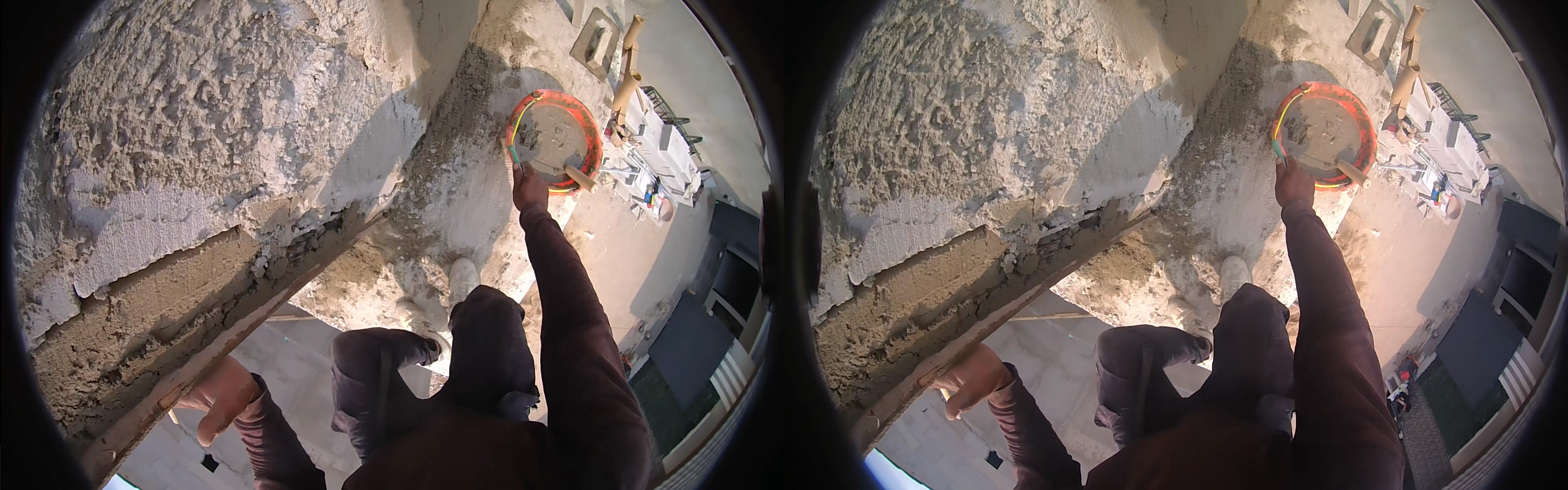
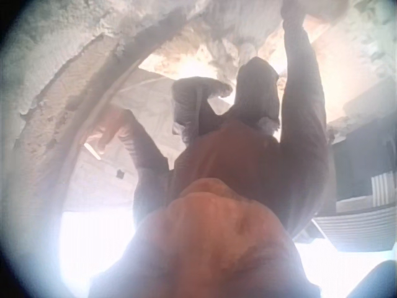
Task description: The person applies wet plaster to a concrete wall using a trowel and smooths it. They take plaster from a bucket, spread it onto the wall surface, and then use a wooden float and a trowel to flatten and level the application.
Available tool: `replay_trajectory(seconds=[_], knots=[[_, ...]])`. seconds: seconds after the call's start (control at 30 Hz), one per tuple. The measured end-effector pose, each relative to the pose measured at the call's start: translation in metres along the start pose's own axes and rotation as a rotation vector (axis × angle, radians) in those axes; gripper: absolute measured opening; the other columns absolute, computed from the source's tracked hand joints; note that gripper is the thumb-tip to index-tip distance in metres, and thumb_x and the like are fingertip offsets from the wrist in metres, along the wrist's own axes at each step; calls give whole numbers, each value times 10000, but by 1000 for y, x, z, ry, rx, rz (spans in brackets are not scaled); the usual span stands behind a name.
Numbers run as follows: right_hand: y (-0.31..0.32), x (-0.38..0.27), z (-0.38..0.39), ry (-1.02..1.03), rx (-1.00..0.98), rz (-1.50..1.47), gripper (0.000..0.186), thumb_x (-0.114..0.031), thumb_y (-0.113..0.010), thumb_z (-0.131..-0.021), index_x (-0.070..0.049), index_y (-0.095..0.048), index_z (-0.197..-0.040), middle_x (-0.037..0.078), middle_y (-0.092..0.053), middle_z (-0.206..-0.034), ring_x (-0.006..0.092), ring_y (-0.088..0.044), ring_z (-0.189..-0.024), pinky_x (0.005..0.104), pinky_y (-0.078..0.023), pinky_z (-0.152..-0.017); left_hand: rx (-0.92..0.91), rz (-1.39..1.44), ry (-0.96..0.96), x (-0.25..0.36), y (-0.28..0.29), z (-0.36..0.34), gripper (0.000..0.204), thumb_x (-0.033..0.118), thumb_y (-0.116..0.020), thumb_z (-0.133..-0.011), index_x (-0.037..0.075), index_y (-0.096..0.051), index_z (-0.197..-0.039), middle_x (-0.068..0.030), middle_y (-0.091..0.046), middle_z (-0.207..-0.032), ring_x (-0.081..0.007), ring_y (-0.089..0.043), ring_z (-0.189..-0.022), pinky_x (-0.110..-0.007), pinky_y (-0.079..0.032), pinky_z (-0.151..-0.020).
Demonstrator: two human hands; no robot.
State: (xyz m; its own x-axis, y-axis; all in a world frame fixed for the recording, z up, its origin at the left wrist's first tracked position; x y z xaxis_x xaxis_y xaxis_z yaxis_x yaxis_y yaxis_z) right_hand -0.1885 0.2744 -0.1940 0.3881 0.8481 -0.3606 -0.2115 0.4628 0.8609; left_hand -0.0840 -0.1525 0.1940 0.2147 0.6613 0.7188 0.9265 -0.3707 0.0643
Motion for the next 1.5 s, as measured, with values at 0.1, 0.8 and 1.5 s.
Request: replay_trajectory(seconds=[0.1,0.8,1.5], knots=[[-12,11,-8,14,77,-7,459,-445,-377,-995,-49,-585,-1097,241,-672,-884,440,-643,-841,533,-484,-771,-82,-49,-207,-2,-16,6,1209,920,-294,-735,-19,-199,-1491,-204,-256,-1523,-282,-282,-1393,-446,-239,-1152],[87,75,-23,272,614,-388,333,-247,-592,-891,-8,-658,-668,161,-663,-683,301,-642,-658,391,-478,-667,-252,620,-611,-21,-31,-19,1281,860,-434,-741,-62,31,-1498,-239,13,-1578,-341,-10,-1472,-471,-48,-1185],[-28,-29,118,593,439,-332,296,-269,-527,-910,5,-638,-897,246,-633,-757,415,-633,-750,490,-485,-701,-167,274,-594,-13,-9,-21,990,697,-348,-899,-33,-93,-1517,-227,-110,-1574,-347,-102,-1467,-454,-88,-1179]])
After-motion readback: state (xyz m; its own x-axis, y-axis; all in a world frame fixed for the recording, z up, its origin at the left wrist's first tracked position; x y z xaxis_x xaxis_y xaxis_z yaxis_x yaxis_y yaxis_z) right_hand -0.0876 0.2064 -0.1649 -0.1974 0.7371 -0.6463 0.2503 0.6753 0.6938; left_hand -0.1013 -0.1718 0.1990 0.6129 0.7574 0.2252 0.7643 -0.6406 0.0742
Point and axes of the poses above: each hand's wrist, its own z-axis away from the middle knuckle, its own y-axis out of the back of the hand, x = y × z, the point moved 2 cm from there along -z, towards the middle knuckle
